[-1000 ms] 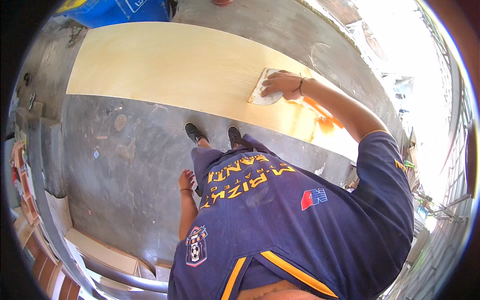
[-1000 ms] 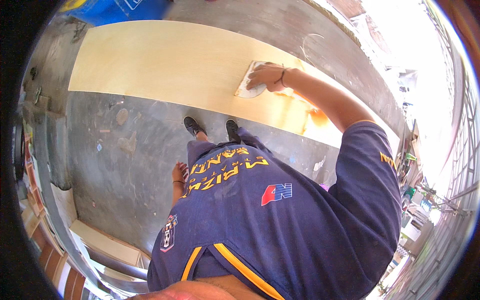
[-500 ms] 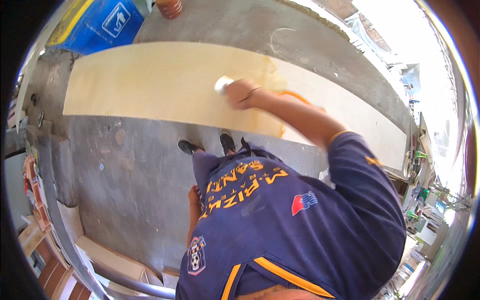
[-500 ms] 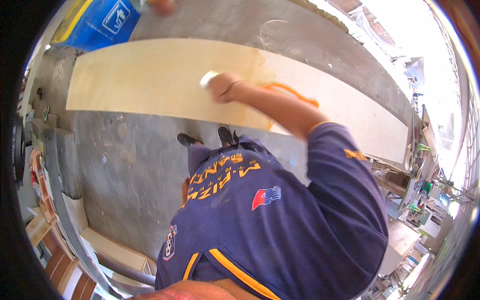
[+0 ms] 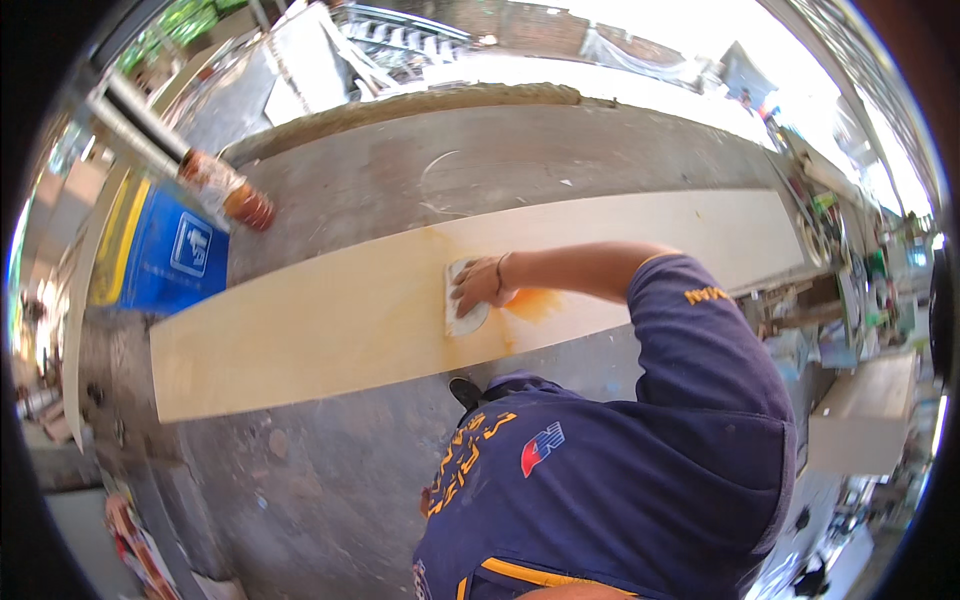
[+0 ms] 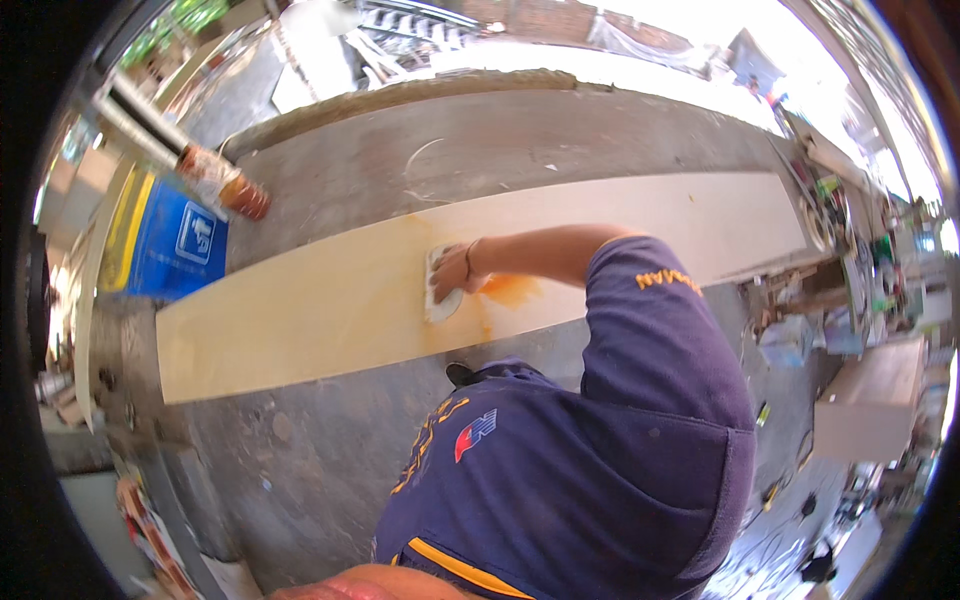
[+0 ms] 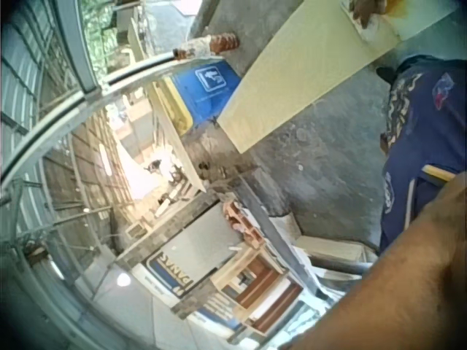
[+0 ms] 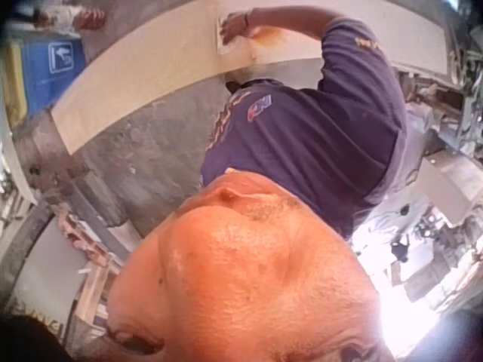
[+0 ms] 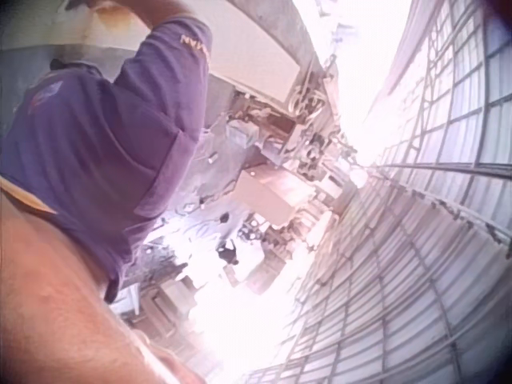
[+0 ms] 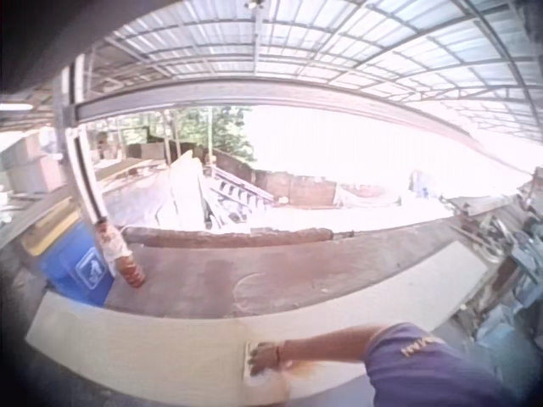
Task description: The person applies a liquid substance to a long board using a flat applicator, spreading the liquid across the surface, and later uses a power sander on a different section of wood.
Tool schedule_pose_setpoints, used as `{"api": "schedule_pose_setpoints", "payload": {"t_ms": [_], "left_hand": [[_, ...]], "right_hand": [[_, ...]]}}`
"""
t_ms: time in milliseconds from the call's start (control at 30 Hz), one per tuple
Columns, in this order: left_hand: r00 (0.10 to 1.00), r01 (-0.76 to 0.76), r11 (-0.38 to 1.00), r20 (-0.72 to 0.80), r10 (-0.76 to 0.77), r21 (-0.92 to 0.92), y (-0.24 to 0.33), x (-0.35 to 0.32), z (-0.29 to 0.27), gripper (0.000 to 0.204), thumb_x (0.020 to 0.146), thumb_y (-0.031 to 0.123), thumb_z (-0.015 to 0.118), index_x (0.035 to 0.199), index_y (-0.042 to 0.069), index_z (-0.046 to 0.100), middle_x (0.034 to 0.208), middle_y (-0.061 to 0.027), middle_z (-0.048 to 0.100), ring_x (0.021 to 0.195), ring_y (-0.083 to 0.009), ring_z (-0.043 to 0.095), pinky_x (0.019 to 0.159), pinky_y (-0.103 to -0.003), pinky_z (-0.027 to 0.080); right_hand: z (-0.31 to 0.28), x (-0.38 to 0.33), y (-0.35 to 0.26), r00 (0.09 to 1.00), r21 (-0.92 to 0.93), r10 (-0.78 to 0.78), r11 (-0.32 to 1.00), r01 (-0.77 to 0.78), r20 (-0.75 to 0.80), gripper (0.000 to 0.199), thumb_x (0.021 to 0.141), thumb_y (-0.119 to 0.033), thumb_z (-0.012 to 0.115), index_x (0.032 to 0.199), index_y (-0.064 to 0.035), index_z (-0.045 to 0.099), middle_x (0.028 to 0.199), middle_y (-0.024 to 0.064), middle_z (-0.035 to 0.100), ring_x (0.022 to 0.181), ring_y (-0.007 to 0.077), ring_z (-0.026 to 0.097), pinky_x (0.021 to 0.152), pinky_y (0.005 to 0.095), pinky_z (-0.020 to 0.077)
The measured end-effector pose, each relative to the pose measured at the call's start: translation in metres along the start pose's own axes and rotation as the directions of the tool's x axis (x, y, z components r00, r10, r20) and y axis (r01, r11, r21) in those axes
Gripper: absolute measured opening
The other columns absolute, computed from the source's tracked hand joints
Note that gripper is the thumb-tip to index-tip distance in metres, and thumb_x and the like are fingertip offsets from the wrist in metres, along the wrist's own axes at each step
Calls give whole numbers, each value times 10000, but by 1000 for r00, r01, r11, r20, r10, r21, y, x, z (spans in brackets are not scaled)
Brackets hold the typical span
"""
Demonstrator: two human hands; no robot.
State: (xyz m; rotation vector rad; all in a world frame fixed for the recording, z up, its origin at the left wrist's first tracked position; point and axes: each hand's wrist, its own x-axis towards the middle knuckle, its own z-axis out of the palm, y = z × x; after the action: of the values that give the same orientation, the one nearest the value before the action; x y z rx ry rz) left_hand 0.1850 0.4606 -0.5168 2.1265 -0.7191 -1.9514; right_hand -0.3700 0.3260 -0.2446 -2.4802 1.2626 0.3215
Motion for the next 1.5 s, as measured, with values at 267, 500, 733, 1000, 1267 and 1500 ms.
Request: {"api": "schedule_pose_setpoints", "payload": {"t_ms": [267, 500, 733, 1000, 1267, 1500], "left_hand": [[997, -27, 999, 71, 28, -17, -47, 28, 3, 446, 917, 437, 351, 1096, 87, 562, 1028, -42, 620, 972, -246, 564, 758, -407, 435], [991, -65, 964, -128, 33, -256, -108, -35, 18, 446, 894, 455, 390, 1128, 106, 539, 1041, -27, 612, 943, -229, 563, 753, -413, 418], [979, 65, 948, -165, -121, -313, -139, -140, 111, 436, 873, 478, 419, 1052, 108, 562, 962, 3, 611, 836, -165, 549, 682, -378, 402], [974, 104, 931, -152, -166, -350, -191, -151, 181, 367, 855, 414, 457, 994, 96, 575, 940, -42, 620, 836, -220, 569, 687, -392, 433], [977, 64, 987, -194, -92, -147, -162, -132, 207, 298, 836, 350, 495, 936, 84, 588, 919, -87, 628, 837, -275, 589, 692, -406, 464], [915, -250, 730, -92, 394, 636, -76, -105, 222, 238, 833, 292, 511, 873, 73, 596, 827, -105, 621, 743, -278, 586, 647, -388, 476]], "right_hand": [[-34, -81, 10, 915, 202, 386, 912, -358, -118, 486, 707, -86, 549, 1175, -219, 554, 1009, 75, 623, 946, 286, 571, 797, 387, 459], [79, -186, -68, 864, 59, 466, 884, -464, -192, 582, 672, -39, 555, 1223, -213, 491, 1214, 109, 474, 1145, 300, 443, 916, 423, 398], [16, -183, -50, 792, 235, 565, 822, -518, -232, 393, 750, -59, 442, 1096, -191, 573, 1024, 59, 604, 946, 265, 576, 730, 419, 478], [107, -208, -91, 885, -44, 359, 920, -389, -298, 421, 751, -84, 491, 1168, -137, 511, 1161, 143, 492, 1102, 312, 454, 835, 399, 464], [121, -292, -57, 891, -7, 395, 914, -407, -222, 465, 697, -102, 556, 1154, -192, 537, 1217, 118, 482, 1149, 294, 431, 868, 417, 408], [105, -371, 19, 768, 217, 621, 780, -587, -153, 400, 705, -50, 498, 1055, -203, 615, 1017, 62, 616, 989, 265, 549, 829, 395, 435]]}}
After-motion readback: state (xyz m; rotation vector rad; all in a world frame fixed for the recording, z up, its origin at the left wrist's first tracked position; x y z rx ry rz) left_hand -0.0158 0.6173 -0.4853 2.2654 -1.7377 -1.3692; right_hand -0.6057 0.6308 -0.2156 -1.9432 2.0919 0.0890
